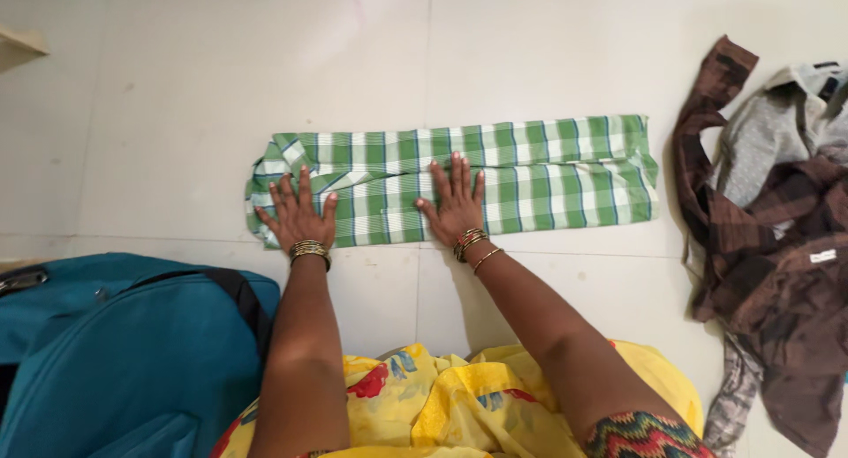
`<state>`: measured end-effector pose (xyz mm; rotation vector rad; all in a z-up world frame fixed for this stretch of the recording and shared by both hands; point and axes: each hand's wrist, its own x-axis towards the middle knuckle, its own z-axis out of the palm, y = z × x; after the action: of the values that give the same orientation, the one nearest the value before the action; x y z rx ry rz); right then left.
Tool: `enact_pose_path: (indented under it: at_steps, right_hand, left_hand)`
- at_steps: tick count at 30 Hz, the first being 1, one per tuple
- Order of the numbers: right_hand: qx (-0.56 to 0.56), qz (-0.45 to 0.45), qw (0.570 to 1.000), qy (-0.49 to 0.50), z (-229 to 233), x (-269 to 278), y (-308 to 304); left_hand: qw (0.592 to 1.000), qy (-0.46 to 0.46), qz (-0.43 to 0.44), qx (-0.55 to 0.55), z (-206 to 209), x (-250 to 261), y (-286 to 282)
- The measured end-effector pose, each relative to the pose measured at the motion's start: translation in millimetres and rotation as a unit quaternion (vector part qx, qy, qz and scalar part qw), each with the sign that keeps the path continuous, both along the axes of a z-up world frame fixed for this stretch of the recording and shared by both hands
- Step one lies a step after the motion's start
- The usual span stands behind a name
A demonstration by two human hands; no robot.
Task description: The person buttons, folds, and places a shirt into a bag by hand, then unrolls and buttons another shirt on the floor.
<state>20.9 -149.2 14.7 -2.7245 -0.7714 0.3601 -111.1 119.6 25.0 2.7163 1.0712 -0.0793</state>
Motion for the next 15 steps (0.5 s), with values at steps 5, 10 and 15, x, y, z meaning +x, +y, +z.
enact_pose_path:
  at_steps: [5,10,15]
  right_hand:
    - [-0.078,-0.025,0.996,-0.026,6,39,-65]
    - [-0.048,-0.094,0.993,-0.053,6,77,-154]
    - [-0.05,-0.195,0.978,-0.061,13,111,-223]
  left_hand:
    - [1.0,-0.011,-0.004,0.006,4,1,-2]
    - [1.0,-0.004,-0.002,0.003,6,1,-3]
    - [1.0,0.004,0.003,-0.002,6,2,-2]
